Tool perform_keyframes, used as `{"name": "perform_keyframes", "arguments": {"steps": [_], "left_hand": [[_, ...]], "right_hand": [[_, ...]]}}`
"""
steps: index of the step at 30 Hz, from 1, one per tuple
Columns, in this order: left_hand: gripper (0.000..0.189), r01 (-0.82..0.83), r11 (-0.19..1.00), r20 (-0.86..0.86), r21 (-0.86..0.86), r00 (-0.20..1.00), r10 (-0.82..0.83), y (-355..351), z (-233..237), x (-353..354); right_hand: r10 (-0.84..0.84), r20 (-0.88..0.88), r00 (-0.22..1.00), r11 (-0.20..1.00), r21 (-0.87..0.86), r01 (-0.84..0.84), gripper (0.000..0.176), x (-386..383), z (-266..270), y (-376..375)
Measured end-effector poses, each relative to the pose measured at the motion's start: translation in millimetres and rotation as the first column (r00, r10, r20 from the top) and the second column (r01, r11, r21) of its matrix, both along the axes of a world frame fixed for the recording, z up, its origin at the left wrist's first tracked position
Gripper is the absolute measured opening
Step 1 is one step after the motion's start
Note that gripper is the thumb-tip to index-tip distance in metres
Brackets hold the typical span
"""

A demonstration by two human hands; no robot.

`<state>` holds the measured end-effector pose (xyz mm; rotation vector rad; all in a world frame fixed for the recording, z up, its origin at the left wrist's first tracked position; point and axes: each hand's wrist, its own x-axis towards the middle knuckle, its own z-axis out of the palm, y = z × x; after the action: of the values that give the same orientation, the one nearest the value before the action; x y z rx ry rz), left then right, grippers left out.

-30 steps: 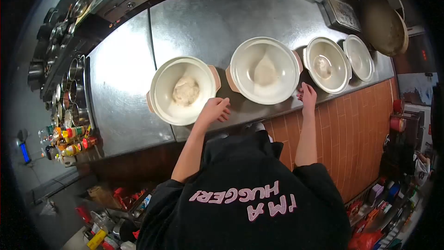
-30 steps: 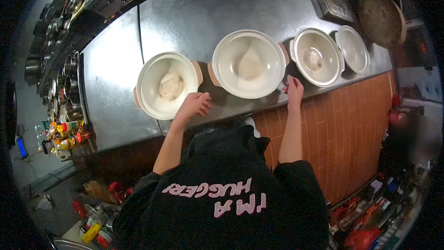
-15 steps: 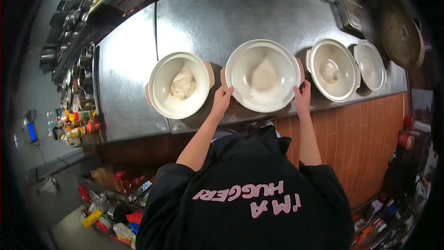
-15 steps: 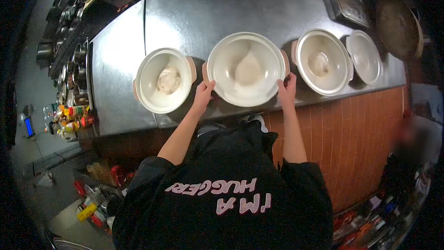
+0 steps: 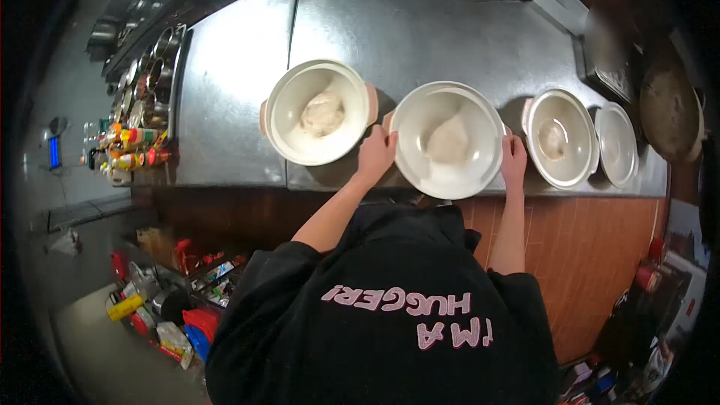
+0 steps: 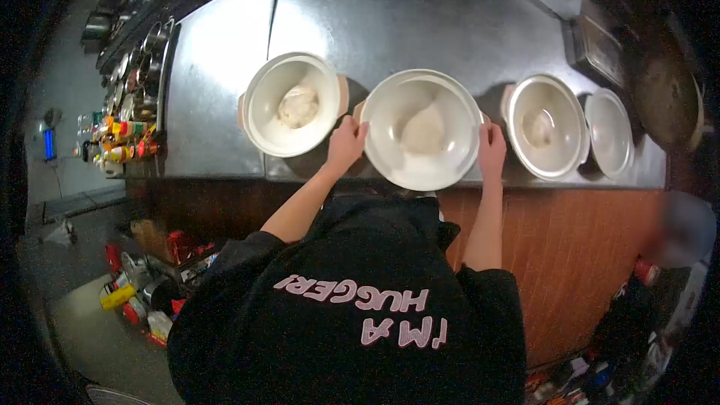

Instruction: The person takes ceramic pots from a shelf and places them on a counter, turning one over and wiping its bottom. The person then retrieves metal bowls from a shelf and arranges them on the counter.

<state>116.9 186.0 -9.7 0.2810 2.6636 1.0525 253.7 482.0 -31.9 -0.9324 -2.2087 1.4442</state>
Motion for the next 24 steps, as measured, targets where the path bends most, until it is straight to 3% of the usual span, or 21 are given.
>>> {"name": "perform_keyframes", "arguments": {"steps": [1,2,3,6,8,10,12,14,18,19,22,24], "left_hand": [[0.031,0.051,0.999,-0.146,-0.001,0.988,-0.051,-1.0,-2.7,-0.4],[0.03,0.06,0.997,-0.071,-0.038,0.996,-0.063,0.3,5.3,-2.9],[0.03,0.063,0.998,-0.055,-0.012,0.997,-0.063,0.3,6.3,-3.0],[0.029,0.092,0.995,-0.043,0.028,0.995,-0.091,0.0,20.5,0.8],[0.029,0.147,0.989,-0.098,-0.034,0.984,-0.15,-3.7,29.7,1.6],[0.029,0.147,0.988,-0.071,0.038,0.987,-0.144,-11.7,45.7,0.5],[0.029,0.125,0.988,-0.033,0.091,0.992,-0.122,-27.5,69.3,-9.8],[0.028,0.107,0.985,0.007,0.137,0.994,-0.109,-50.3,86.4,-21.2],[0.027,-0.045,0.987,-0.111,0.155,0.992,0.063,-103.4,122.0,-53.5],[0.027,-0.083,0.988,-0.117,0.129,0.988,0.098,-117.4,130.7,-63.3],[0.027,-0.16,0.981,-0.168,0.11,0.97,0.177,-156.8,123.2,-88.1],[0.027,-0.193,0.981,-0.268,0.028,0.944,0.193,-180.4,110.8,-106.7]], "right_hand": [[-0.007,-0.026,1.0,0.999,0.031,0.008,0.026,-0.6,-5.3,-1.9],[-0.018,-0.051,0.999,0.998,0.064,0.021,0.026,0.1,-5.5,-4.5],[-0.011,0.071,0.997,0.997,0.078,0.005,0.026,4.0,-3.3,-2.7],[-0.02,0.077,0.997,0.995,0.095,0.013,0.027,23.1,-2.1,-6.4],[-0.09,0.008,0.996,0.996,0.013,0.09,0.026,37.7,-0.4,-14.4],[-0.138,-0.006,0.99,0.99,-0.034,0.138,0.025,42.0,23.7,-27.5],[-0.127,0.012,0.992,0.991,-0.037,0.127,0.023,34.9,45.8,-39.5],[-0.069,-0.108,0.992,0.99,-0.127,0.055,0.023,13.7,80.3,-65.1],[-0.027,-0.09,0.996,0.996,-0.089,0.019,0.026,-42.7,116.9,-125.7],[-0.022,-0.015,1.0,0.995,-0.095,0.02,0.031,-58.9,128.7,-143.9],[0.021,-0.156,0.988,0.984,-0.17,-0.048,0.034,-101.4,101.8,-175.9],[0.055,-0.15,0.987,0.983,-0.168,-0.08,0.035,-126.2,95.1,-197.8]]}}
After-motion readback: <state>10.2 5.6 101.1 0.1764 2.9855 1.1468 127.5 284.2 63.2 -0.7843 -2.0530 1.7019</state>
